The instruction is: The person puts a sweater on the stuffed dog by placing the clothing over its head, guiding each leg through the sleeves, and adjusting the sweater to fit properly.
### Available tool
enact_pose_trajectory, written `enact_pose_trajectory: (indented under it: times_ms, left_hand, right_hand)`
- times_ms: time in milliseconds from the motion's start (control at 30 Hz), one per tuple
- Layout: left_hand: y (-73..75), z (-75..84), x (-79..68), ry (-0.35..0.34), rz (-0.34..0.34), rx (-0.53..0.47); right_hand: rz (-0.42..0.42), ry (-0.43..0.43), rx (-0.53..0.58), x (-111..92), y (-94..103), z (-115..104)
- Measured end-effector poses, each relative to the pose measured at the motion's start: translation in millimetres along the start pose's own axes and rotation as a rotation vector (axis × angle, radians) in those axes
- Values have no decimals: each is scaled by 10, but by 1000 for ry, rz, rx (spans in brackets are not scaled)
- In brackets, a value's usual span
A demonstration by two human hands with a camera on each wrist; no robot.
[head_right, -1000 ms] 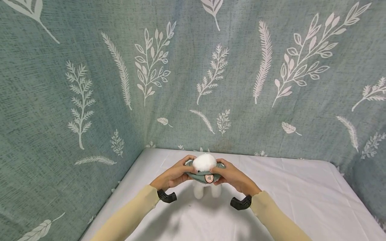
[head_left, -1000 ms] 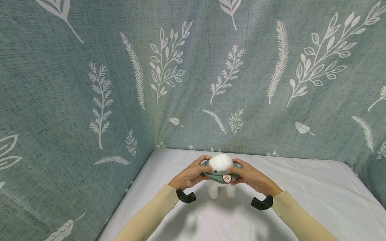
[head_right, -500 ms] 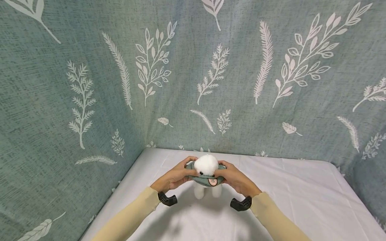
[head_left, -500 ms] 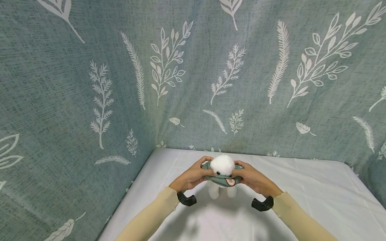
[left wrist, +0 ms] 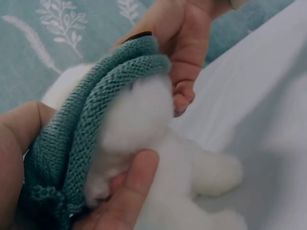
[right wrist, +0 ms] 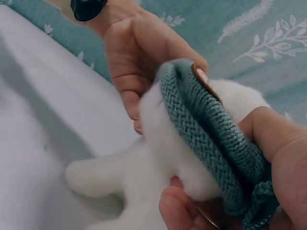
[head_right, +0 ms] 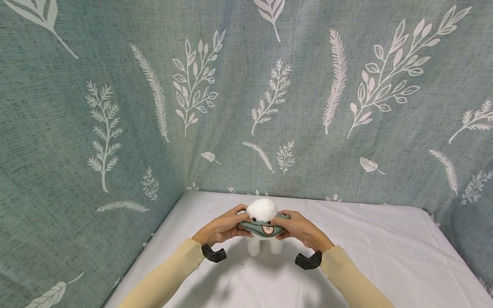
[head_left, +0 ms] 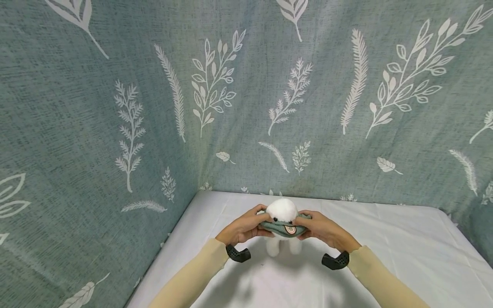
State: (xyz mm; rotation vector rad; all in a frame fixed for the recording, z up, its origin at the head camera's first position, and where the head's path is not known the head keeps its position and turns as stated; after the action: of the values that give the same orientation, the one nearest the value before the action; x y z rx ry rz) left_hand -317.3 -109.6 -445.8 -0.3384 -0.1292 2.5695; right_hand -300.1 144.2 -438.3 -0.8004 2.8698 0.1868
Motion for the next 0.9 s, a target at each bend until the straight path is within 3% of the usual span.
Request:
enact_pose_trajectory:
  times_ms: [333,533,700,900]
  left_hand:
    - [-4,-87,30,-17,61,-54]
    - [-30,-94,15,-27,88,-128]
    - [-70,-116,5,-33,105,-127]
    - [-111,-130,12,-46,120,-113]
  right_hand:
    - [25,-27,40,12,-11,85]
    - [56,-15,151,3,-41,92]
    - [79,-36,261,-7,-82,93]
    - [96,-25,260,-19,-101,71]
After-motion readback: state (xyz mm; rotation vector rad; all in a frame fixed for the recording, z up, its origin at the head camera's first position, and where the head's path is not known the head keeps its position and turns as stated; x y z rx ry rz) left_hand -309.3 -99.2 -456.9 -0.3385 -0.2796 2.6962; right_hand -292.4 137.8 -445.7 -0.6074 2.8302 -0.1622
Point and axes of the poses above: each hand's wrist, its own x-axis towards the middle knuckle, its own y-axis out of the back of the hand, z = x × y, the point moved 1 cm from there along x, towards the middle knuckle, and after that the axes turned 3 degrees about -z, right-handed, at the moved point
